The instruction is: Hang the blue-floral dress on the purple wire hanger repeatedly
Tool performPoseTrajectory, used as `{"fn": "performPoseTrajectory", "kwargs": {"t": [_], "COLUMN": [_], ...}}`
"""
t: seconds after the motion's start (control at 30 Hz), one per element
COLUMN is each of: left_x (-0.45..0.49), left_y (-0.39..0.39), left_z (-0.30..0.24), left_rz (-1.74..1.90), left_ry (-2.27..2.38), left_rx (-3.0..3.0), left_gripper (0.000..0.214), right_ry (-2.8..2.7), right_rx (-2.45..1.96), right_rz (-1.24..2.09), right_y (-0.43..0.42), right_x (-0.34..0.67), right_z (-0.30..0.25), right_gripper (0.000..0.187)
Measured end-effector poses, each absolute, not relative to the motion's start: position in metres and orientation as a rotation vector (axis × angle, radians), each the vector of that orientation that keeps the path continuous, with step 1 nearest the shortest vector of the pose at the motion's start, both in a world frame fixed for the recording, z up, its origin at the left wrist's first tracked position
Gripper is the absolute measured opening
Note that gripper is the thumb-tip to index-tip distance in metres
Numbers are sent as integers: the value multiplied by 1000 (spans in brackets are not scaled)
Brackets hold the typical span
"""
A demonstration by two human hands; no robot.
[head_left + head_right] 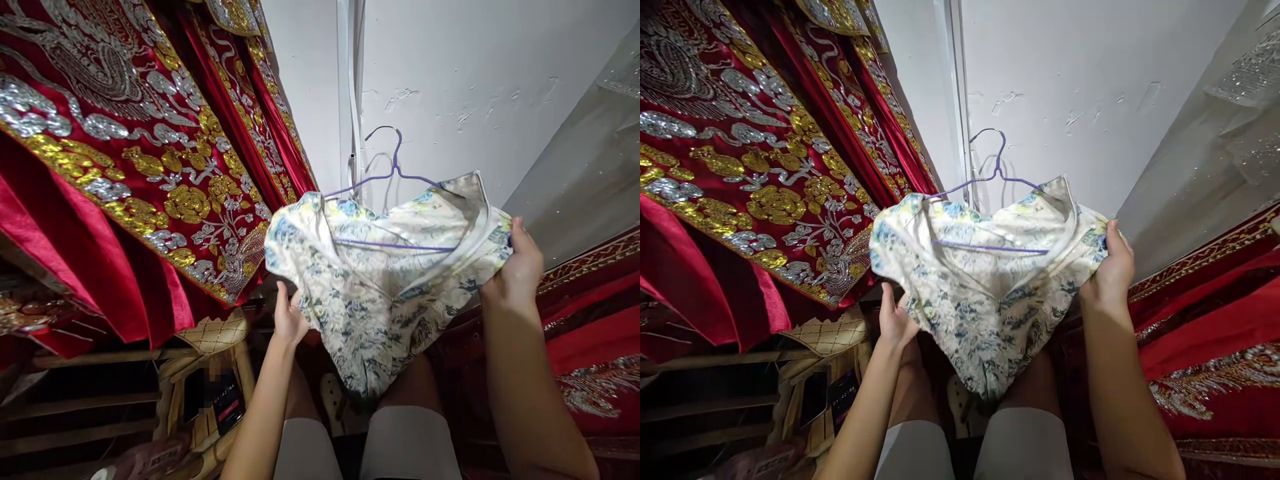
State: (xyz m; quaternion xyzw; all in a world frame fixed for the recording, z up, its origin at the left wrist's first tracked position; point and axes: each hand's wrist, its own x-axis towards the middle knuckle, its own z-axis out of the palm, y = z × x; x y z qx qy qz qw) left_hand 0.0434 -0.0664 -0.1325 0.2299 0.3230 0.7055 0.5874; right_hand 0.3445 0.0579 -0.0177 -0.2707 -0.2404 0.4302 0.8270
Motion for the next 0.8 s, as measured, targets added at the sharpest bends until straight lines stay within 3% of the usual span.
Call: {"fn": "performPoseTrajectory", "kwargs": {"t": [0.07,0.2,0.37,0.53,0.6,0.67,0.8], "left_x": [47,52,56,75,81,84,84], "left_y": [-70,-75,-90,-107,-111,-115,-125], "left_z": [-142,-164,-187,-196,-196,-195,-192], "left_rz": [1655,1776,1744,1830,1815,1783,1733], "left_ry": [752,999,1170,1181,1196,1223,1355], "left_rx": [521,429,454,321,331,370,354], "left_gripper": [78,66,60,68,68,70,68], "right_ry": [-536,-550,-721,-984,-1060,-1231,-1418], "right_rx": [-576,-639,-725,-1063,-1175,-1216,-1110], "right_rz": [955,1009,976,661,759,1111,1470], "right_y": [57,47,29,-21,-46,-65,-68], "right_x": [333,313,314,306,293,278,249], "right_z": [-16,-30,-72,-143,-170,-188,-195], "right_gripper": [22,13,37,72,56,37,35]}}
